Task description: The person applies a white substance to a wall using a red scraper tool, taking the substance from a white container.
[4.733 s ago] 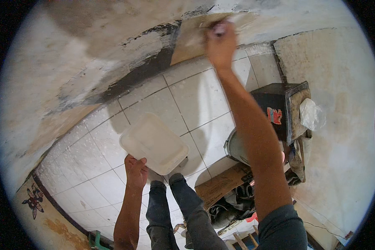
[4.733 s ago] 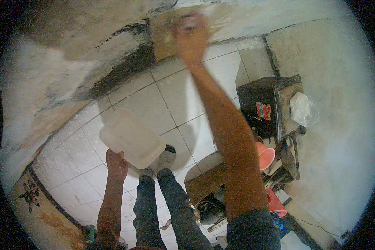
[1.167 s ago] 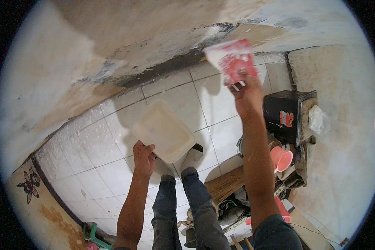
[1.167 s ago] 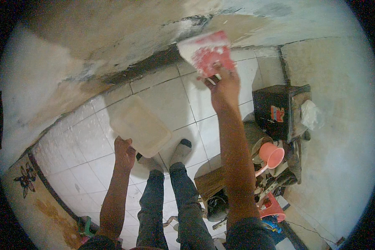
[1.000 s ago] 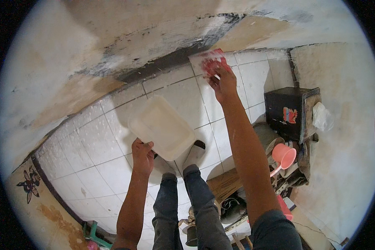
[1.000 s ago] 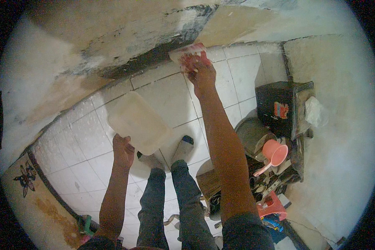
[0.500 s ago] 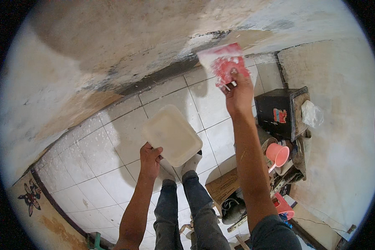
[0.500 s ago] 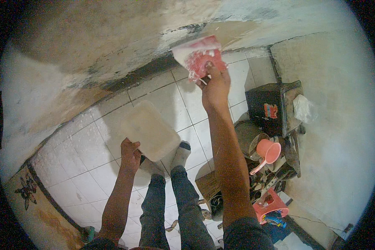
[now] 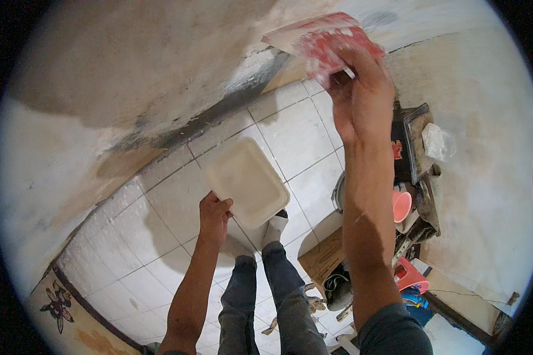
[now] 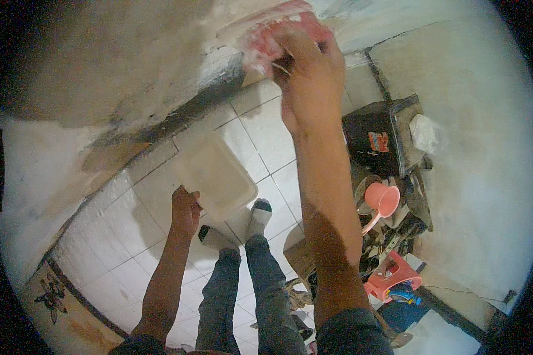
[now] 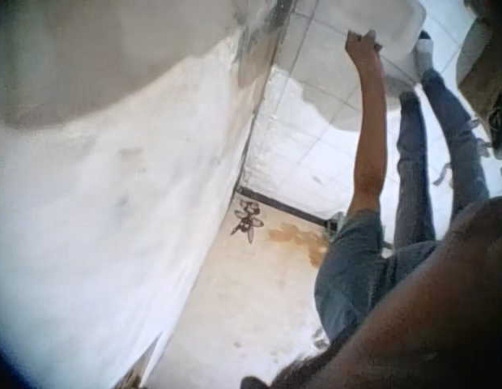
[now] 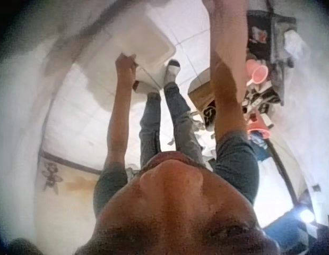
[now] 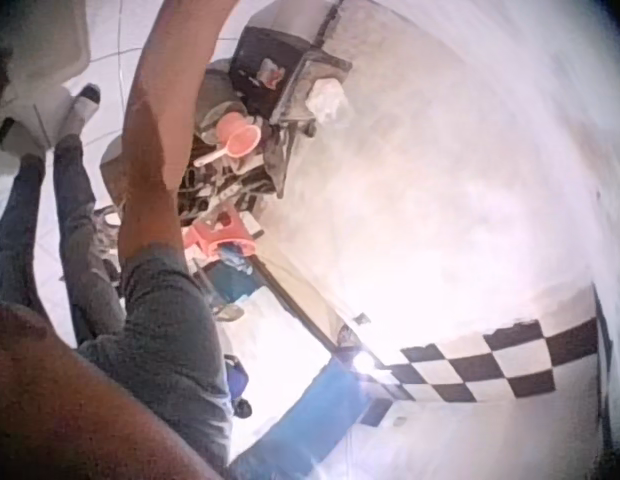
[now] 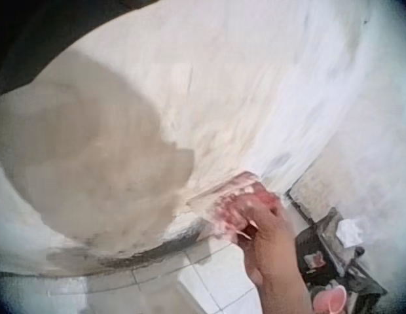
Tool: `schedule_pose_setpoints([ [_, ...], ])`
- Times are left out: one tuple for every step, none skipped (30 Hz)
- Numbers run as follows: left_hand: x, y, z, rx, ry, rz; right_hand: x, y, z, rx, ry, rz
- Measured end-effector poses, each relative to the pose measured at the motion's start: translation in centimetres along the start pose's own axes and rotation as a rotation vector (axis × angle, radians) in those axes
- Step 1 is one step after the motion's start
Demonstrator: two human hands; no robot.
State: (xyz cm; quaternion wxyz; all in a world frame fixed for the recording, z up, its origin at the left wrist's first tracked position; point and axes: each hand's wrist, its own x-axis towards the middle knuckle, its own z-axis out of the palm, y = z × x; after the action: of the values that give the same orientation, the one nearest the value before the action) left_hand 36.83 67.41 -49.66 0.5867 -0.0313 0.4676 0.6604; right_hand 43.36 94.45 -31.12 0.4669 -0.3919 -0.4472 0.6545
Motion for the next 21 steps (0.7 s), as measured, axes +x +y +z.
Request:
schedule_pose_setpoints([
  [-0.2,0.4,0.9,-0.003,0.049,-0.024,-0.6,-0.8,-0.3,-0.012,0.058,0.012],
  [-0.4,0.7,1.3,-0.005,0.102,-0.047,-0.9,-0.6,-1.1,-0.013,0.06,0.007],
  [-0.4,0.6,0.9,-0.005,0.098,-0.044,-1.2,0.3,-2.4,-0.053,0.113,0.067],
  [-0.5,0.4,-0.2,0.006,0.079,-0.038,-1.4,1.7,-3.3,-0.087,0.163,0.134],
  [-0.4,0.3,-0.7,0.013,0.052,-0.037,-1.4,3.1,-4.1,-0.088,0.164,0.13],
  [-0.5,0.3,-1.1,0.016,0.054,-0.039,-1.5,5.0,-4.8,-0.118,0.146,0.131],
  [-0.6,0.4,-1.3,-0.003,0.032,-0.025,-1.8,6.6,-5.4,-0.148,0.13,0.132],
  [-0.8,0.5,-1.5,-0.022,0.011,-0.011,-1.5,8.2,-5.8,-0.146,0.132,0.135],
  [-0.9,0.6,-1.5,-0.021,0.012,-0.014,-0.7,9.9,-6.1,-0.26,0.108,-0.013],
  [-1.2,0.7,-1.2,-0.004,0.052,-0.017,0.0,10.7,-5.6,-0.374,0.08,-0.161],
  [-1.4,0.6,-1.0,0.013,0.09,-0.02,0.8,11.5,-4.9,-0.375,0.081,-0.157],
  [-1.5,0.4,-1.2,0.014,0.094,-0.023,1.3,12.1,-3.1,-0.689,0.158,-0.303],
  [-1.7,0.2,-1.6,0.006,0.103,-0.018,1.4,12.7,-1.2,-1.002,0.233,-0.453],
  [-1.7,0.0,-1.7,-0.005,0.103,-0.014,1.0,13.4,0.5,-0.996,0.135,-0.553],
  [-1.6,-0.5,-1.9,-0.008,0.095,-0.014,0.6,14.0,2.1,-0.99,0.035,-0.656],
  [-1.7,-0.9,-2.8,-0.004,0.099,-0.01,-1.0,14.1,3.9,-0.94,-0.044,-0.616],
  [-2.1,-1.0,-3.5,0.001,0.109,-0.005,-3.4,13.7,5.2,-0.886,-0.126,-0.574],
  [-2.4,-1.1,-3.4,-0.003,0.115,0.001,-5.1,13.2,4.8,-0.817,-0.173,-0.535],
  [-2.6,-1.2,-3.4,-0.009,0.126,-0.005,-6.9,12.5,4.1,-0.746,-0.219,-0.496],
  [-2.7,-1.2,-3.2,-0.017,0.133,-0.013,-8.4,11.1,2.8,-0.795,-0.253,-0.36],
  [-3.0,-0.8,-3.2,-0.016,0.146,-0.006,-10.0,9.9,1.5,-0.831,-0.292,-0.216],
])
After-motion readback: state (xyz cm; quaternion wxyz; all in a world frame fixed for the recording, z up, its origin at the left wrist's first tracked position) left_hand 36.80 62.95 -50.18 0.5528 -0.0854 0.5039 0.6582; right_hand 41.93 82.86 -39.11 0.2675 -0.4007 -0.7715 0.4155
